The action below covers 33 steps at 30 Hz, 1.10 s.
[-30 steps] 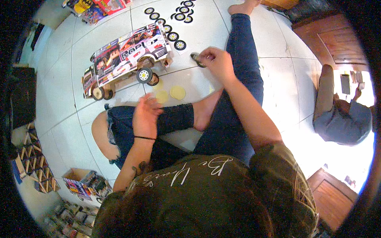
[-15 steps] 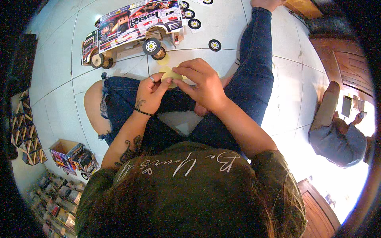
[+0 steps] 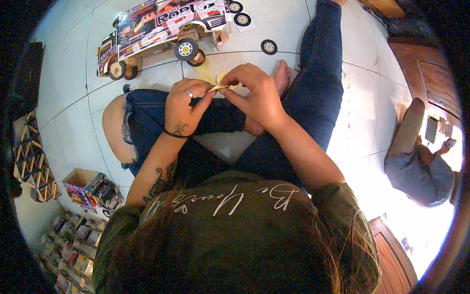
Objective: The person sits on the floor and uses pink-handled scissors to cut out circular wheel stickers from a printed sheet. They peel the backing from a yellow foam circle and place a cut sticker onto it, then repeat the cutting process for additional stickers.
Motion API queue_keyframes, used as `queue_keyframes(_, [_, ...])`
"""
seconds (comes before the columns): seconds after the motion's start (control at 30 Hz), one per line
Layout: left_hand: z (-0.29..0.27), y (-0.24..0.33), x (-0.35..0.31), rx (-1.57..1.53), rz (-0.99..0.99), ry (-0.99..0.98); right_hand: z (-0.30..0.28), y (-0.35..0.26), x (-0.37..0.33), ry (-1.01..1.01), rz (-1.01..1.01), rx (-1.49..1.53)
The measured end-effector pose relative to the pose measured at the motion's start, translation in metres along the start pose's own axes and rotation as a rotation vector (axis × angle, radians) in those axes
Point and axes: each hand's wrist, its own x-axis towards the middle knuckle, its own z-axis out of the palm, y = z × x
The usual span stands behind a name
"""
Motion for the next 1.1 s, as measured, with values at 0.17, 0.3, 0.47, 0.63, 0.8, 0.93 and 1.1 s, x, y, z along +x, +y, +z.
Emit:
queue_keyframes(0.17, [0.000, 0.000, -0.001, 0.073, 0.070, 0.016, -0.003, -0.002, 0.001, 0.026, -0.017, -0.042])
queue_keyframes(0.3, [0.001, 0.000, -0.001, 0.096, 0.102, 0.005, -0.004, 0.000, 0.000, -0.022, -0.002, -0.020])
queue_keyframes(0.47, [0.000, -0.001, -0.001, 0.130, 0.133, -0.031, -0.003, 0.009, 0.001, -0.116, -0.025, 0.061])
queue_keyframes(0.63, [0.001, -0.001, 0.000, 0.150, 0.137, -0.028, -0.002, 0.008, -0.004, -0.099, 0.126, 0.113])
queue_keyframes(0.8, [0.001, -0.001, -0.001, 0.169, 0.145, -0.055, -0.002, 0.012, -0.003, -0.158, 0.058, 0.110])
queue_keyframes(0.93, [0.002, -0.001, -0.002, 0.180, 0.148, -0.108, -0.004, 0.015, -0.004, -0.277, 0.047, 0.116])
queue_keyframes(1.1, [0.004, -0.001, -0.001, 0.202, 0.168, -0.148, -0.005, 0.018, -0.005, -0.325, 0.001, 0.046])
